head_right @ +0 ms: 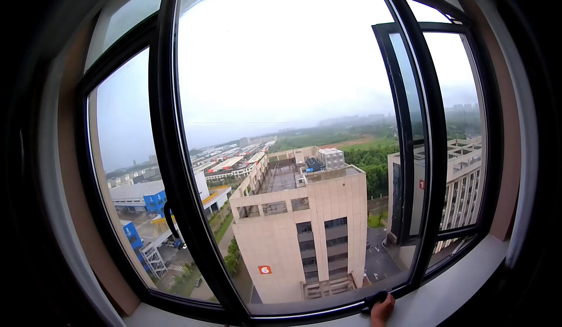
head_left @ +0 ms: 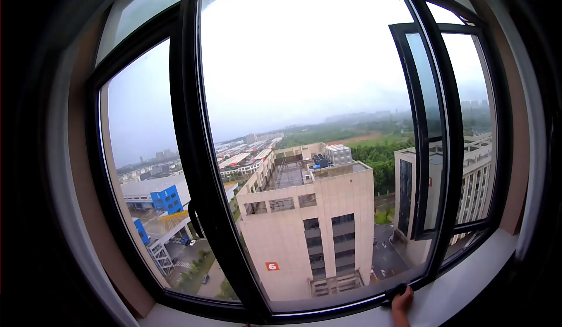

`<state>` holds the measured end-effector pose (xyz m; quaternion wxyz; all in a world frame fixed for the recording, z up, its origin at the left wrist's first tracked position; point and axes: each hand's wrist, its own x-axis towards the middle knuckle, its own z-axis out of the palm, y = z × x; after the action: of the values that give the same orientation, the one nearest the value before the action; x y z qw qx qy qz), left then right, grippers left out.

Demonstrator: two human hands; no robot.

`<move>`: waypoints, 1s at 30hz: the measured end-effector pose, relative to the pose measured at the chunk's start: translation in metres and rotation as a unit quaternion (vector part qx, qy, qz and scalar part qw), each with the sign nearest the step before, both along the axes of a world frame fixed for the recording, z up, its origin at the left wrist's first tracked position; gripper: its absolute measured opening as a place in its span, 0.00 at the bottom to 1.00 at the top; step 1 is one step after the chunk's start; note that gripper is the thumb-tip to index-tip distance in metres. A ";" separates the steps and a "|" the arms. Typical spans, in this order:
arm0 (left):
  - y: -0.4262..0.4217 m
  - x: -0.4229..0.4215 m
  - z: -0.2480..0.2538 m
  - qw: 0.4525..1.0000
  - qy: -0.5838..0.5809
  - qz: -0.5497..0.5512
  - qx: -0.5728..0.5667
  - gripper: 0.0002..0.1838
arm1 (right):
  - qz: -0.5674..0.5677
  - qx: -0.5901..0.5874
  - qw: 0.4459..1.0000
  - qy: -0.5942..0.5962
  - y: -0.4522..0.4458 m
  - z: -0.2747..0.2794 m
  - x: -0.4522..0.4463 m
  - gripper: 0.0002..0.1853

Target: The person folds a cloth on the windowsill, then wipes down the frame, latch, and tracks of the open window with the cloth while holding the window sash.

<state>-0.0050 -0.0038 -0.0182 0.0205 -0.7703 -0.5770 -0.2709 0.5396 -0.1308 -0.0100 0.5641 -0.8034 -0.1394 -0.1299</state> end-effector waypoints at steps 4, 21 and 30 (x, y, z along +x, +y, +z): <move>-0.003 -0.005 -0.016 0.999 0.031 -0.007 -0.044 0.37 | 0.051 -0.036 0.998 -0.004 0.006 -0.010 -0.015 0.16; -0.045 -0.002 0.006 0.992 -0.025 -0.038 -0.117 0.41 | 0.211 -0.187 0.939 -0.196 -0.005 -0.030 -0.104 0.20; -0.046 -0.012 0.014 0.995 -0.033 -0.061 -0.077 0.39 | 0.287 -0.201 0.913 -0.209 -0.025 0.002 -0.226 0.22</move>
<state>-0.0172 -0.0499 -0.0044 -0.0745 -0.7940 -0.5482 -0.2519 0.3137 -0.1555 -0.0083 0.3622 -0.7796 -0.5016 -0.0967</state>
